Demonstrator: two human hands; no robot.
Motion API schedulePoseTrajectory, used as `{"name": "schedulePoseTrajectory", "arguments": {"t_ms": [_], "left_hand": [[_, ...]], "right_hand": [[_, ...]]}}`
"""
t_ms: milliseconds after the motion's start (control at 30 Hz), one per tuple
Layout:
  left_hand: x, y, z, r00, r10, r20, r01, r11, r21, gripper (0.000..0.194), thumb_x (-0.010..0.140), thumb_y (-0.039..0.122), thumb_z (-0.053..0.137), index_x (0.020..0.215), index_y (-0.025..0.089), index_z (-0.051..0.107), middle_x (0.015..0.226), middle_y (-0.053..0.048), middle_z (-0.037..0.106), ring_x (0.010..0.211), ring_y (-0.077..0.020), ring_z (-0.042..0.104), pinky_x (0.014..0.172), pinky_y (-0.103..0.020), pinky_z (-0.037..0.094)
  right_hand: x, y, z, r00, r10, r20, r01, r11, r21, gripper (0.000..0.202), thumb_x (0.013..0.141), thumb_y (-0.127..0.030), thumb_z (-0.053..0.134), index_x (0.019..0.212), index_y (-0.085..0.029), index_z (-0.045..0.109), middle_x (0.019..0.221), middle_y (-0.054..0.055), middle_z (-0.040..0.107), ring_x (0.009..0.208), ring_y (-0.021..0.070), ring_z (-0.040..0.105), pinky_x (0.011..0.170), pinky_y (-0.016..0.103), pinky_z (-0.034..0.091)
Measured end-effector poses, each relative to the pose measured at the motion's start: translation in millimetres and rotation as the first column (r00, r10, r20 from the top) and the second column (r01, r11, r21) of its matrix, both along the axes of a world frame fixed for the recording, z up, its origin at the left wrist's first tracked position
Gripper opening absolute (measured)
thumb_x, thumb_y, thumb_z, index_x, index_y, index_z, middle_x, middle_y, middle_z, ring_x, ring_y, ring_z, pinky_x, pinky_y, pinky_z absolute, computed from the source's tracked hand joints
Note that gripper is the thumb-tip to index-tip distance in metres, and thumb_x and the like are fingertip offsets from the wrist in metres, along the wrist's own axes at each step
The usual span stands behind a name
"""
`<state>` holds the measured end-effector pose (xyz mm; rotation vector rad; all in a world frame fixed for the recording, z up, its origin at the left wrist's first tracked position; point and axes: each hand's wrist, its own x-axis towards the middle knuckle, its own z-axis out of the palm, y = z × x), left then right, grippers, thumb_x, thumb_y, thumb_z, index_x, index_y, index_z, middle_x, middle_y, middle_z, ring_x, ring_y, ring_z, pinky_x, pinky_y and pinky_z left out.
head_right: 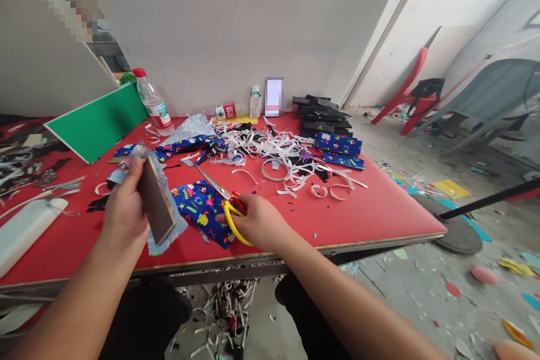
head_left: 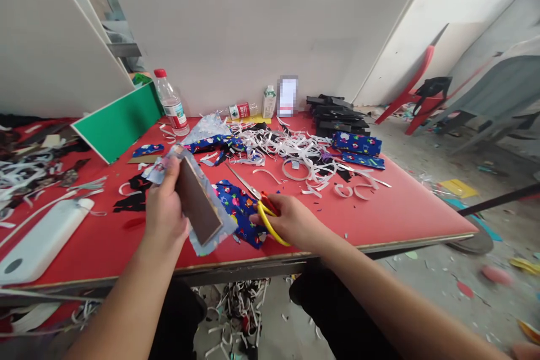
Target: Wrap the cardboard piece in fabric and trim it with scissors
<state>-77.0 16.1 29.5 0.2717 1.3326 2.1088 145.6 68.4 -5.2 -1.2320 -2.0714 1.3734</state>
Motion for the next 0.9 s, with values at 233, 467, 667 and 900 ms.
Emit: {"name": "schedulePoseTrajectory", "arguments": {"t_ms": [233,467,667,900], "left_hand": [[-14.4,-1.1,-8.8,0.995,0.032,0.093,-0.031,0.999,-0.017,0.004,0.095,0.026,0.075,0.095,0.021,0.076,0.091,-0.001,0.082,0.086,-0.0179,0.079,0.073,-0.025,0.065],[6.1,-12.2,-11.8,0.956,-0.281,0.087,0.283,0.959,-0.012,0.026,0.075,0.004,0.082,0.094,0.020,0.075,0.090,0.001,0.081,0.075,-0.0161,0.078,0.062,-0.021,0.062],[32.7,-19.2,-15.2,0.875,-0.450,0.176,0.474,0.871,-0.129,0.022,0.075,0.010,0.081,0.095,0.014,0.072,0.085,-0.007,0.080,0.079,-0.0259,0.080,0.065,-0.032,0.067],[53.1,-13.0,-21.9,0.872,-0.459,0.172,0.480,0.869,-0.117,0.017,0.086,0.008,0.072,0.101,0.015,0.071,0.092,-0.008,0.080,0.088,-0.0241,0.079,0.080,-0.039,0.069]], "right_hand": [[-88.9,50.6,12.1,0.950,0.029,0.312,-0.130,0.943,0.307,0.031,0.087,-0.051,0.075,0.090,-0.020,0.069,0.095,0.010,0.076,0.084,0.0229,0.066,0.066,0.029,0.035],[-19.1,71.9,38.7,0.839,-0.267,0.473,0.004,0.874,0.486,0.036,0.098,-0.047,0.054,0.104,-0.018,0.075,0.099,0.015,0.078,0.083,0.0252,0.067,0.066,0.032,0.036],[133.3,33.8,18.3,0.601,-0.490,0.631,0.118,0.836,0.536,0.044,0.088,-0.052,0.062,0.101,-0.014,0.080,0.078,0.017,0.075,0.070,0.0313,0.067,0.061,0.036,0.037],[167.8,26.4,6.4,0.667,-0.482,0.568,0.092,0.810,0.579,0.041,0.090,-0.044,0.064,0.115,-0.015,0.079,0.109,0.018,0.079,0.100,0.0353,0.073,0.084,0.043,0.052]]}}
